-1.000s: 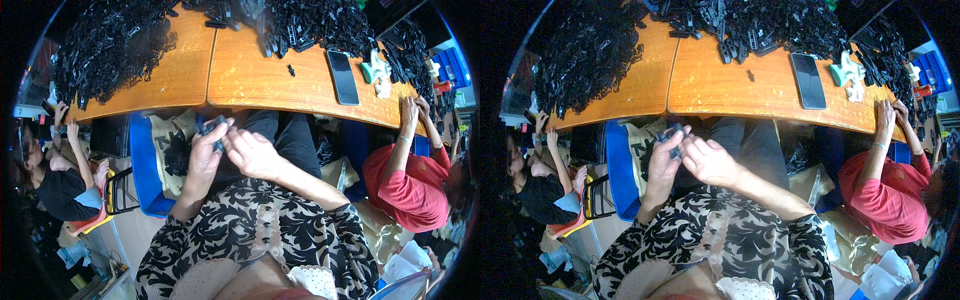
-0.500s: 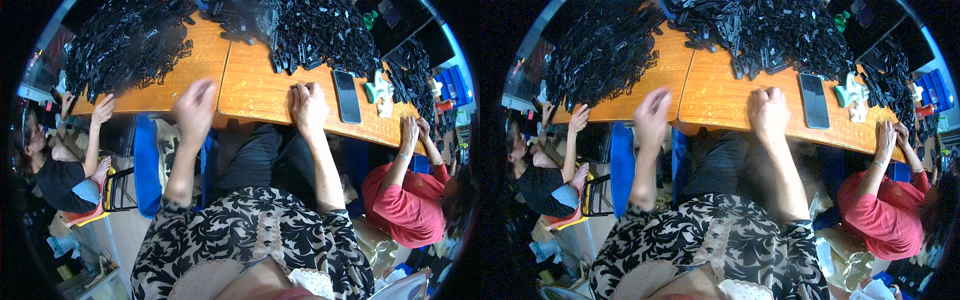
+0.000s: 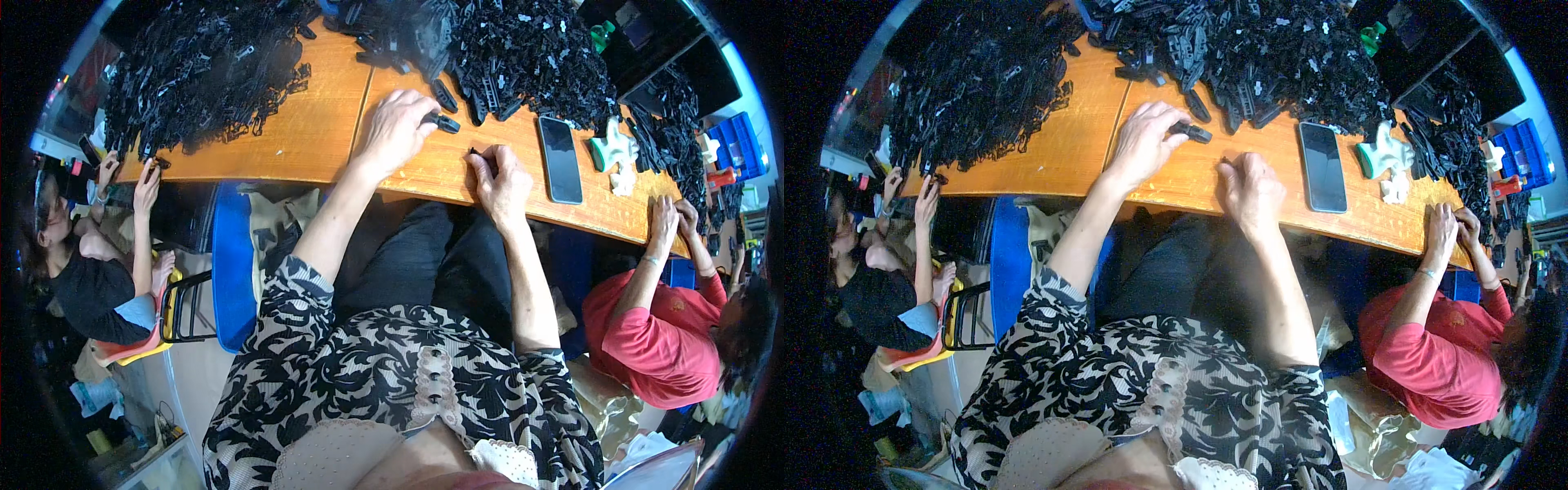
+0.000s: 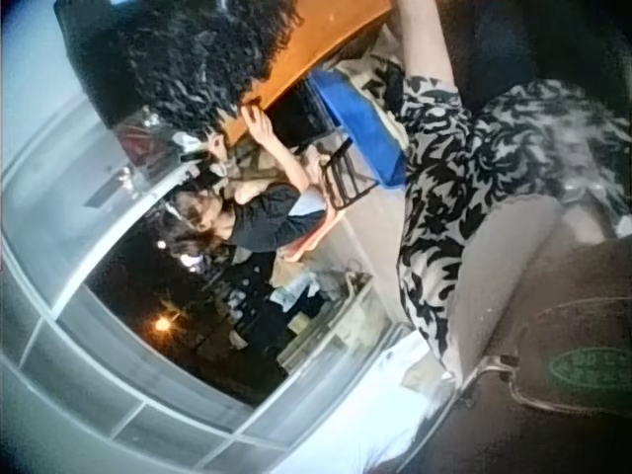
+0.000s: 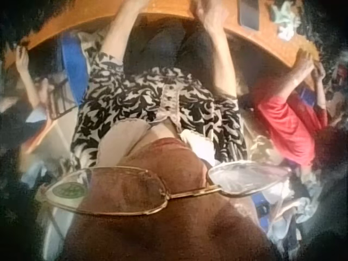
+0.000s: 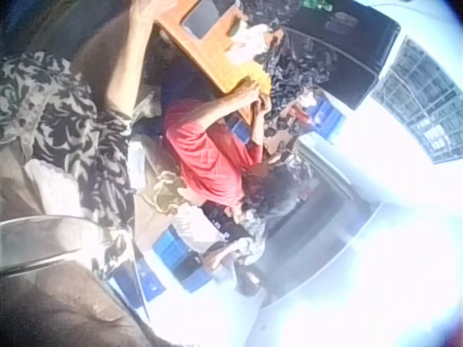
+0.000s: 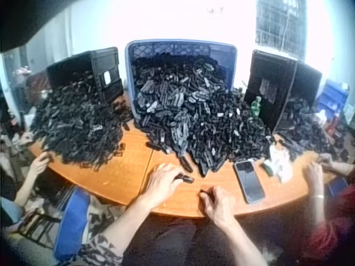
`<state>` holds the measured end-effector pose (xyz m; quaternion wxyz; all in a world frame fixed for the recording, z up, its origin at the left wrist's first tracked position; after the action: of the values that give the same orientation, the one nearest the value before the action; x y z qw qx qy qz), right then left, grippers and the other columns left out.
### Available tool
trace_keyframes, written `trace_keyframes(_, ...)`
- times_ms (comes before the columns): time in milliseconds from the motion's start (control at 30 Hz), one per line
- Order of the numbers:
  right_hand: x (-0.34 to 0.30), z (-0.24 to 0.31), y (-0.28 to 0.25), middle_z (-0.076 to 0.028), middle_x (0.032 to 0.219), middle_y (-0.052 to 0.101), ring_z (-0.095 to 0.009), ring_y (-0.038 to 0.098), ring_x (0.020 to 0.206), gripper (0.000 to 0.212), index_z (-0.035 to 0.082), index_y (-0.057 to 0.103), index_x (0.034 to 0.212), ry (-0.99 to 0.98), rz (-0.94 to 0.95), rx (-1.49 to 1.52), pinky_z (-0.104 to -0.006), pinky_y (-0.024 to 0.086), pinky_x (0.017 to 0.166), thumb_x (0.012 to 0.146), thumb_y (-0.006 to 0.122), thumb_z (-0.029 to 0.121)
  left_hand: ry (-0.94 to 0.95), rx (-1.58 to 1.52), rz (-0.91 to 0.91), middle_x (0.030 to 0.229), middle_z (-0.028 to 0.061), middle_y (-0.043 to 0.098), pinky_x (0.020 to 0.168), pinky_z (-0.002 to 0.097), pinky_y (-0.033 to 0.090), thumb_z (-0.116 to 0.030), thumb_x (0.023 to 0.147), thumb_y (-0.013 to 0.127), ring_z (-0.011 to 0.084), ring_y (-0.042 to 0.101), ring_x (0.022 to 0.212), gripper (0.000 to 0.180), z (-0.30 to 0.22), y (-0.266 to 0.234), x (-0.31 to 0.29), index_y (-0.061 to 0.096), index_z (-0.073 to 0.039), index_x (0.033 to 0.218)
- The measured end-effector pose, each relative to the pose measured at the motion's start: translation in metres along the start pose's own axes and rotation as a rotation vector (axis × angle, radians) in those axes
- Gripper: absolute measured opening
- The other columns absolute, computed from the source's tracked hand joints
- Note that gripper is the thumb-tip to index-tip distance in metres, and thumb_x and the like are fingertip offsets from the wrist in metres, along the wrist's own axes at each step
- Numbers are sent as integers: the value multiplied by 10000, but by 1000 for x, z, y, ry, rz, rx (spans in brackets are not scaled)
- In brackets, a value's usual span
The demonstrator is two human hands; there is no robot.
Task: The person repeatedly picks up plastic parts from the table and assembles them by fitting and snapping the pieces together by hand.
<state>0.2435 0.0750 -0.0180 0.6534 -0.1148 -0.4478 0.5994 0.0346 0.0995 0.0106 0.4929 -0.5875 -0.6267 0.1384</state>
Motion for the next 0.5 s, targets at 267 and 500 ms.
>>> trace_keyframes(267, 1, 4, 1, -137, 817, 647, -343, 649, 790, 137, 80, 606, 871, -283, -73, -86, -446, 512, 691, 836, 730, 126, -168, -466, 10, 1057, 95, 659, 853, 364, 541, -76, 849, 702, 252, 677, 989, 230, 8, -28, -59, 667, -67, 1076)
trace_keyframes(500, -6, 17, 0, -69, 904, 687, -174, 640, 816, 93, 36, 685, 978, 20, 103, 377, -305, 519, 760, 904, 715, 84, -329, -866, -7, 1066, 25, 678, 889, 246, 521, 59, 822, 725, 94, 639, 980, 363, 7, -67, -102, 660, -24, 1169)
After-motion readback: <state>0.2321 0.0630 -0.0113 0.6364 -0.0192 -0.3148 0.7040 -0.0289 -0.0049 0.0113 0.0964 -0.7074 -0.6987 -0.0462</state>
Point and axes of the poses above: each hand's wrist, its own x-axis towards the middle knuckle, its own y-axis out of the palm, z = x × y, the point moved 4 cm from there along x, towards the middle knuckle
